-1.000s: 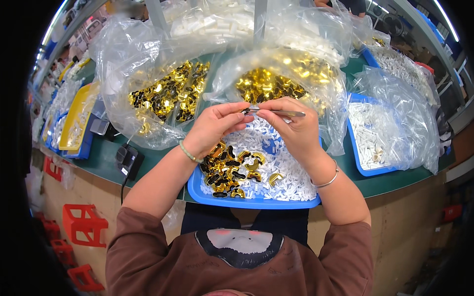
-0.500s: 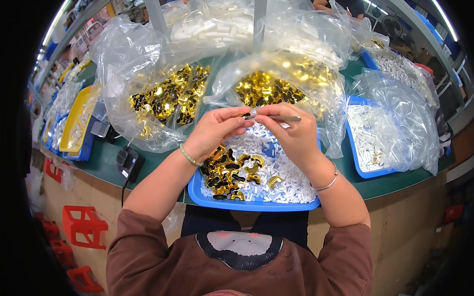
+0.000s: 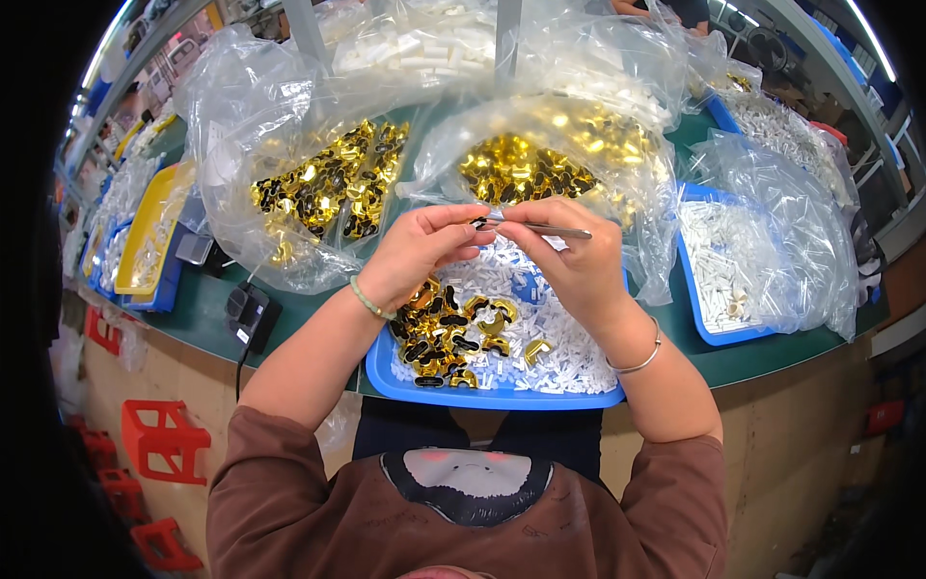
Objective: The person sits at a workstation and repeatedly picks up small gold and black metal components from a blue tray. Using a pair of tweezers, they manipulate and assemble the components, then place the finished units back into the tray. The process is repetitive and involves precise hand movements.
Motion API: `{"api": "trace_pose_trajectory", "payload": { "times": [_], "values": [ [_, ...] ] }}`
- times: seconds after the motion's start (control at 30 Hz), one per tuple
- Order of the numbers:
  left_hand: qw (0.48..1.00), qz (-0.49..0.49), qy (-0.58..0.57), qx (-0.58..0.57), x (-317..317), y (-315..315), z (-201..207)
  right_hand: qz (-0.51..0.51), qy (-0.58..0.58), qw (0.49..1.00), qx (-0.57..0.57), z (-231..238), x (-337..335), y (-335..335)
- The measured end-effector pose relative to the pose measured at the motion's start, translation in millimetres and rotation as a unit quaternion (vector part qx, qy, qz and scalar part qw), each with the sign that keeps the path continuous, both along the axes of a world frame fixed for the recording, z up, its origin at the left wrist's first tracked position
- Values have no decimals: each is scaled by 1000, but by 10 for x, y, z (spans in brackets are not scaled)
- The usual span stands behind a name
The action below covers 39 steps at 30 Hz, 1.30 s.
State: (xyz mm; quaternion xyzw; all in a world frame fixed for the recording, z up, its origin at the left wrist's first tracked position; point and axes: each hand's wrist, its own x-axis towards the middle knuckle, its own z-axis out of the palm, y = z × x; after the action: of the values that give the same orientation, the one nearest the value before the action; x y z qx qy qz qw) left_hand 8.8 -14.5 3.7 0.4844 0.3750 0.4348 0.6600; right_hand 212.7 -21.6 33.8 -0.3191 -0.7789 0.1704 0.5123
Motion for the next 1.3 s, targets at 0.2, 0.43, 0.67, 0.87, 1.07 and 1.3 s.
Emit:
{"api": "trace_pose_trajectory", "payload": {
  "times": [0.2,0.43,0.67,0.87,1.07,1.3],
  "values": [
    [1000,3,-2,6,-13,-3,-15,6,-18,1000,17,22,-13,0],
    [1000,4,-8,14,0,13,-41,-3,-22,999,34,-6,-22,-20],
    [1000,17,3,15,-1,1,-33,-9,-67,992,102,28,-84,-74],
    [1000,9,-3,24,18,7,-45,-9,-112,984,138,0,-83,-73],
    [1000,5,-13,25,1,1,-42,-16,-115,975,192,90,-85,-122],
    [999,6,8,31,12,-3,-35,2,-103,978,182,74,-63,-99]
  ]
}}
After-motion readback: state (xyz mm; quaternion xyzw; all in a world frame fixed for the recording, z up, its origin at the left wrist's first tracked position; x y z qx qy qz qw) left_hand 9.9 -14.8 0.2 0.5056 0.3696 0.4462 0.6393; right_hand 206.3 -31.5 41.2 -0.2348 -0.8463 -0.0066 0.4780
